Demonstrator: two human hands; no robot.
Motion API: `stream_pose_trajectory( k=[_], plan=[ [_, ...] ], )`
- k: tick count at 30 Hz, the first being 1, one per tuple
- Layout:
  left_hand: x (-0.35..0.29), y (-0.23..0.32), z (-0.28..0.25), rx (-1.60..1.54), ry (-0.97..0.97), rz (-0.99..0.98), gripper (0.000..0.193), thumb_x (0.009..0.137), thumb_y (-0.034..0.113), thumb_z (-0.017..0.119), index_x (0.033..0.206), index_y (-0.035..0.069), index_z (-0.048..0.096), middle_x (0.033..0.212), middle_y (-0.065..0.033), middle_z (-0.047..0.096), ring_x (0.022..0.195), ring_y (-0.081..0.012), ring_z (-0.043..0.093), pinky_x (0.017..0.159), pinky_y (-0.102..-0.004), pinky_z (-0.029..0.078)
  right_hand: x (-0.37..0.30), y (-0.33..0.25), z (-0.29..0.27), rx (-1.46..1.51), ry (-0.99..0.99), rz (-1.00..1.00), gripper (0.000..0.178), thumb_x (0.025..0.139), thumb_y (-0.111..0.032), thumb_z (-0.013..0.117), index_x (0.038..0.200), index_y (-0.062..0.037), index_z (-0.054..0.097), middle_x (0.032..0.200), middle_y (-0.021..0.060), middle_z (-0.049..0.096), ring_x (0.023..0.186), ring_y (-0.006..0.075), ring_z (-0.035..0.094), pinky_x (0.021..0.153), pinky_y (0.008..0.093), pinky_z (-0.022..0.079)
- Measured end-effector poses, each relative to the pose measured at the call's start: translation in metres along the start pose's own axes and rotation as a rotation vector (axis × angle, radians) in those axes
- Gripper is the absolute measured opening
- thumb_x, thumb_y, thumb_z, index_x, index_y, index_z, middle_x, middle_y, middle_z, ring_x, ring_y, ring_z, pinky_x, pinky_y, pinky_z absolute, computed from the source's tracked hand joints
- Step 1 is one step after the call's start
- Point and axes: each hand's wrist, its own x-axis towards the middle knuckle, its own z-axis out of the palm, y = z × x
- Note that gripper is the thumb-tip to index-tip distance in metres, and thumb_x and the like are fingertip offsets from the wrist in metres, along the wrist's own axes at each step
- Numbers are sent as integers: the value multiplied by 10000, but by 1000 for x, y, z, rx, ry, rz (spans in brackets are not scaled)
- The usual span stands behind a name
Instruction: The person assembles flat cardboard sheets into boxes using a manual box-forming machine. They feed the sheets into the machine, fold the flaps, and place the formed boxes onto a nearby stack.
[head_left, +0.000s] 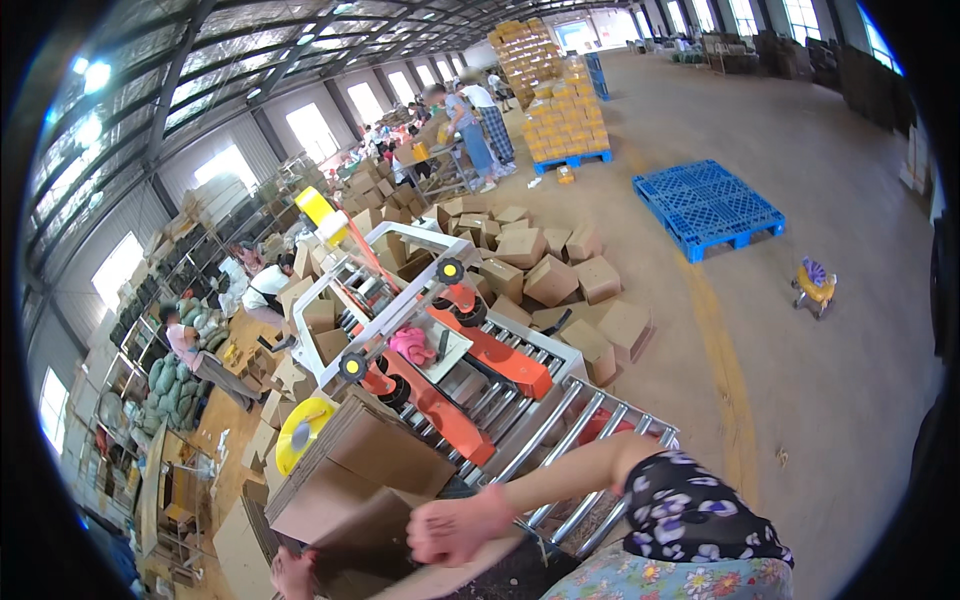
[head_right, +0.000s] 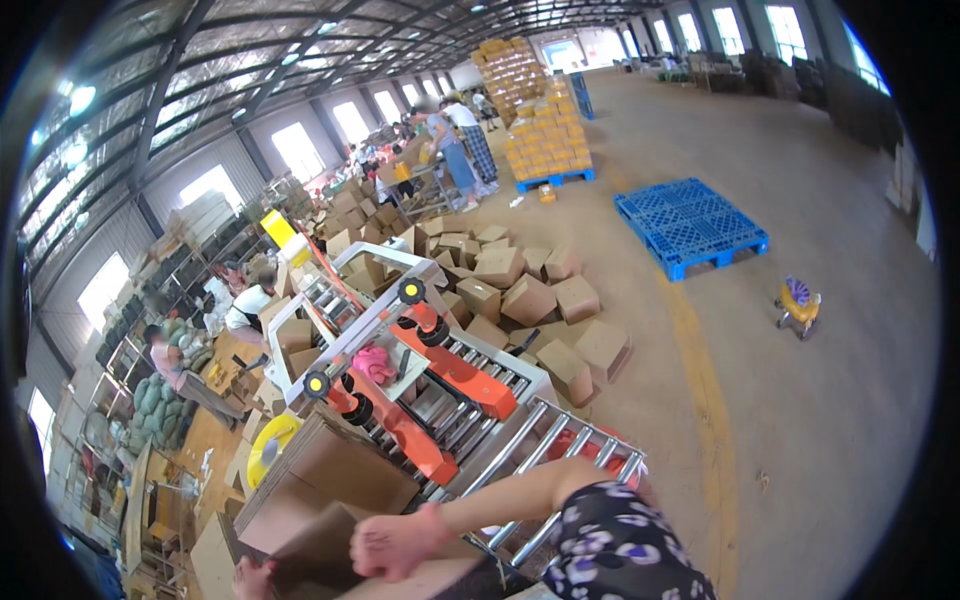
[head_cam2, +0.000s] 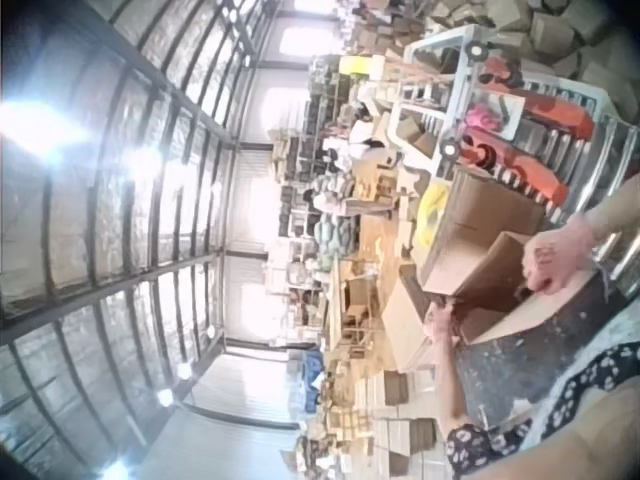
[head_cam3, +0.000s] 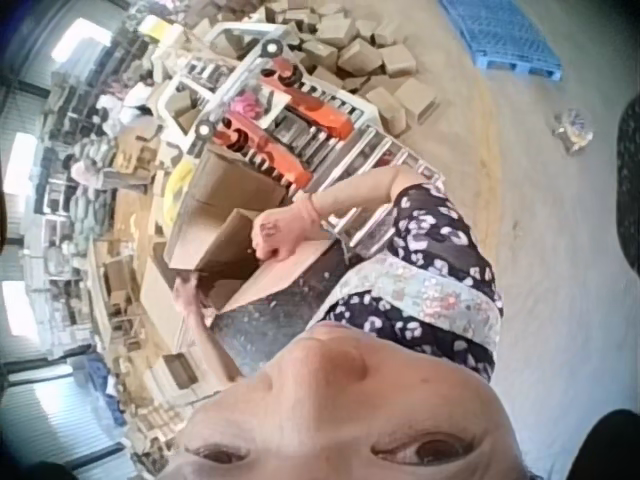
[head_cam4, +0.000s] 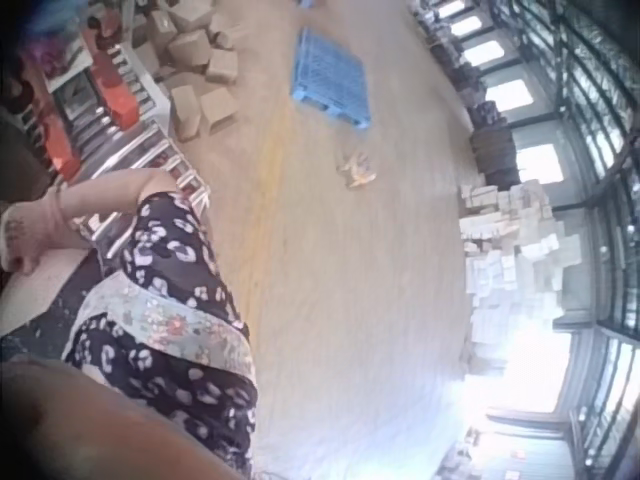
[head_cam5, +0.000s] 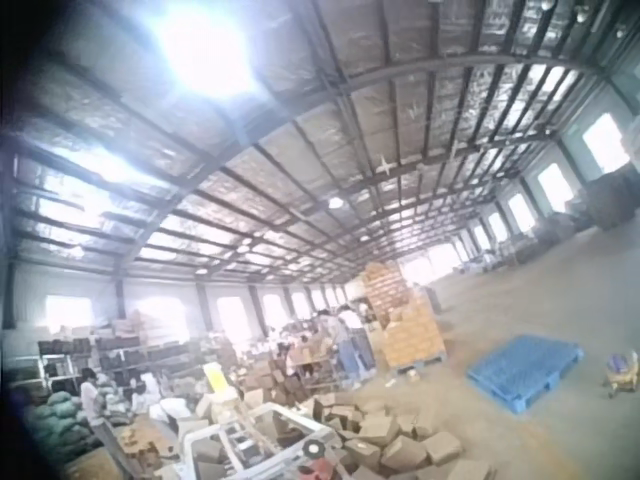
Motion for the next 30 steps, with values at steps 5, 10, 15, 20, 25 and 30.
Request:
stream_pose_trajectory(
  k=[5,10,15,20,25,30],
  plan=[
    [-195,131,-22,-31,273,545,210,897,249,620,761,100,562,705,-109,586,609,-297,594,583,-432,479,-72,-28,-51,687,-298,140,370,818,-278,633,532,-78,508,550,66,496,612,265,540,590,406,411],
    [-193,138,30,-193,345,954,189,898,267,578,759,139,558,633,-71,551,586,-280,564,533,-444,409,-1,-49,-53,1126,-687,488,340,902,-338,562,759,-45,660,656,55,616,664,188,600,626,342,452],
    [-198,119,10,-47,13,1037,279,921,285,547,1114,97,622,1010,-157,611,870,-318,616,768,-489,466,-21,-58,15,712,-835,384,391,902,-403,526,1073,-73,648,1004,160,656,1008,290,607,867,399,474],
    [-203,104,-11,-173,240,1091,495,933,331,562,1323,33,500,1236,-176,564,1010,-342,605,853,-429,482,-23,-60,46,202,94,58,334,901,-264,552,1143,-38,594,1177,124,604,1103,288,562,917,478,443],
    [-165,89,80,-47,385,984,526,830,453,597,1154,39,584,1212,-236,495,1136,-474,461,964,-659,323,-28,-22,-30,-340,-64,535,371,867,-294,616,1135,-39,591,1234,112,580,1191,309,519,1052,567,321],
    [-156,102,82,-254,646,789,540,843,339,581,1272,22,498,1311,-252,438,1220,-471,414,1006,-644,324,-128,-105,-27,101,64,658,341,882,-347,607,1098,-85,640,1223,124,596,1219,328,520,1089,562,268]
  ],
)
